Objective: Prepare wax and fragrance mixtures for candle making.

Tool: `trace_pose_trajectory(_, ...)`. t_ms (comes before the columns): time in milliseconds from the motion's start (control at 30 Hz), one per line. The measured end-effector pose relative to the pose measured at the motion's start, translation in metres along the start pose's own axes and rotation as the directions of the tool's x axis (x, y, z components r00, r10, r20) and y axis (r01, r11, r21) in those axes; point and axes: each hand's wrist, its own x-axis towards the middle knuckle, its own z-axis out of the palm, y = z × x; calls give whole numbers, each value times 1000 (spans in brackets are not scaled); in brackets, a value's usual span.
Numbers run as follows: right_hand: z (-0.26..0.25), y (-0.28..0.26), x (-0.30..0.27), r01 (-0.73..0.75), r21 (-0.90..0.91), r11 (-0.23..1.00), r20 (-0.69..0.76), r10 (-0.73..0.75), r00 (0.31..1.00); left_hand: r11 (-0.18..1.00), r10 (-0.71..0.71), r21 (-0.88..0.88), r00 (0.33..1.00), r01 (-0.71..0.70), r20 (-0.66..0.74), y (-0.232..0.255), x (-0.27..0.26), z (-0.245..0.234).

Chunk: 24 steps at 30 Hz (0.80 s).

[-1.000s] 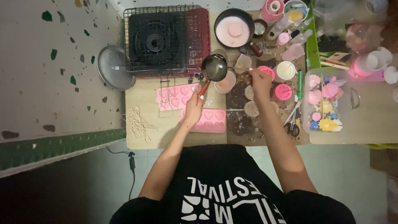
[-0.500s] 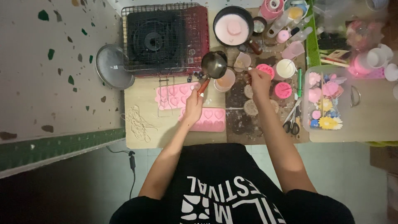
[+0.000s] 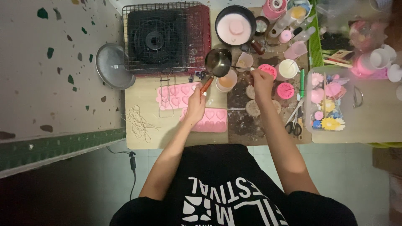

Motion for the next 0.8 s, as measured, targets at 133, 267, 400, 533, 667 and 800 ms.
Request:
trace_pose_trajectory(133, 0, 0, -2, 28, 20, 999, 22, -28, 999, 996, -85, 44, 995, 83, 45, 2, 1, 1)
trace_pose_trajectory(267, -2, 2, -3, 20, -20, 1000, -14, -21, 1000, 999, 12, 33, 1000, -12, 6, -2, 1, 3)
trace_pose_trajectory(400, -2, 7, -1, 44, -42, 998, -11, -44, 999, 992, 85, 89, 996, -84, -6, -28, 2, 12)
trace_pose_trajectory(533, -2, 13, 1, 24, 18, 1000, -4, -24, 1000, 995, 71, 68, 997, -71, -2, -5, 1, 3)
trace_pose_trajectory(667, -3, 20, 2, 8, 54, 999, 11, -9, 1000, 997, 48, 59, 999, -48, 7, -7, 0, 4)
trace_pose_trajectory(800, -2, 17, 1, -8, 7, 1000, 5, 8, 1000, 989, 133, 67, 991, -131, -31, -10, -1, 4)
